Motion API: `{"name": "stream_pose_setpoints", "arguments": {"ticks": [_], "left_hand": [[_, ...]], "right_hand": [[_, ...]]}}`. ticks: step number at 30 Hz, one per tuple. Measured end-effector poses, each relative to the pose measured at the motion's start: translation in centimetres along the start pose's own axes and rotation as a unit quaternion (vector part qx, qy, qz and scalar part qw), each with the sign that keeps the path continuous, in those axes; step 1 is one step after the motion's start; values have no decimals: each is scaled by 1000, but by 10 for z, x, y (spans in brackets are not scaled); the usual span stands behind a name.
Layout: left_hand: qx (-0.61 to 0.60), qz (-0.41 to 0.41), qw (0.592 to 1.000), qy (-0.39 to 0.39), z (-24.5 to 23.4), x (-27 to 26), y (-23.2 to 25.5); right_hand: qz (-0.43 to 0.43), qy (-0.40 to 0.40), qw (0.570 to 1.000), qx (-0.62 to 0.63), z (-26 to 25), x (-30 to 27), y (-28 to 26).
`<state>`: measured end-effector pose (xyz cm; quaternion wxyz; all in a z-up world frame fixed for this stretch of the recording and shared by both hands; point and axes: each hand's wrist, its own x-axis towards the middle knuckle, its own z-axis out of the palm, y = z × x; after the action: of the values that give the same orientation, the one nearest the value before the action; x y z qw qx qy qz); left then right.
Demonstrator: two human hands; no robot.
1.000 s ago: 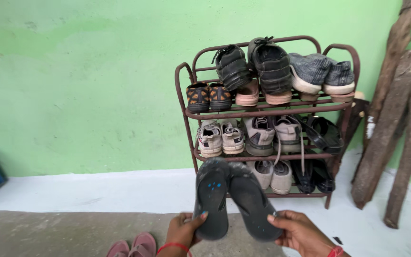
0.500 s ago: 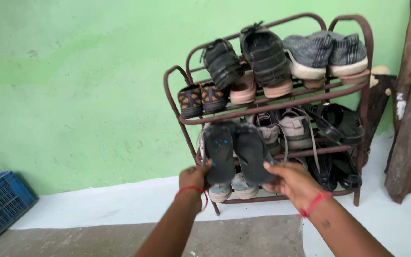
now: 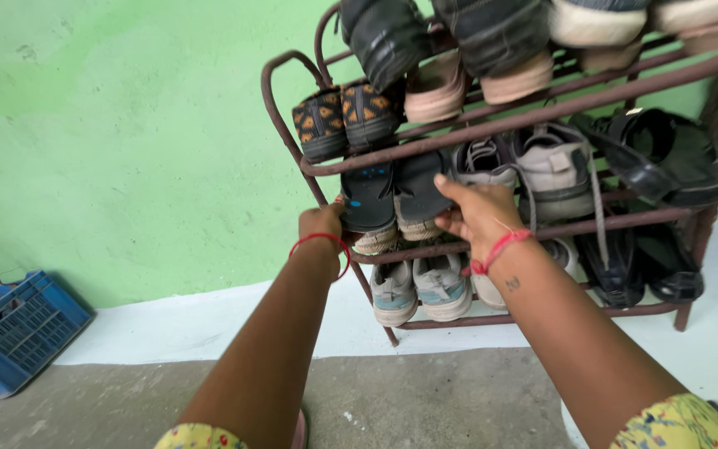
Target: The person wipes several pairs of shoes and flip-flops with a cloth. They handle grey sneakers, black shoes, black flip-flops, and pink flip-flops, wiping each pair and then placing them on a metal shoe rack.
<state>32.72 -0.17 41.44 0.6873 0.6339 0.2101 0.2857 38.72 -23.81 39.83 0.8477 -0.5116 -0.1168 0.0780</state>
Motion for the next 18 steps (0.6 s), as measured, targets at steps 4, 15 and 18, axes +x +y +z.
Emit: {"name": "stream_pose_setpoints", "arguments": {"ticks": [4,15,18], "left_hand": [[-5,-30,999,26,9,26,-4],[45,-27,997,63,37,66,4],[-8,-14,1000,-5,38,49,2]], "right_hand": [[-32,26,999,14,15,21,7],[-213,60,959,-178,19,19,17],[-383,88,873,-290,20,11,23]]}}
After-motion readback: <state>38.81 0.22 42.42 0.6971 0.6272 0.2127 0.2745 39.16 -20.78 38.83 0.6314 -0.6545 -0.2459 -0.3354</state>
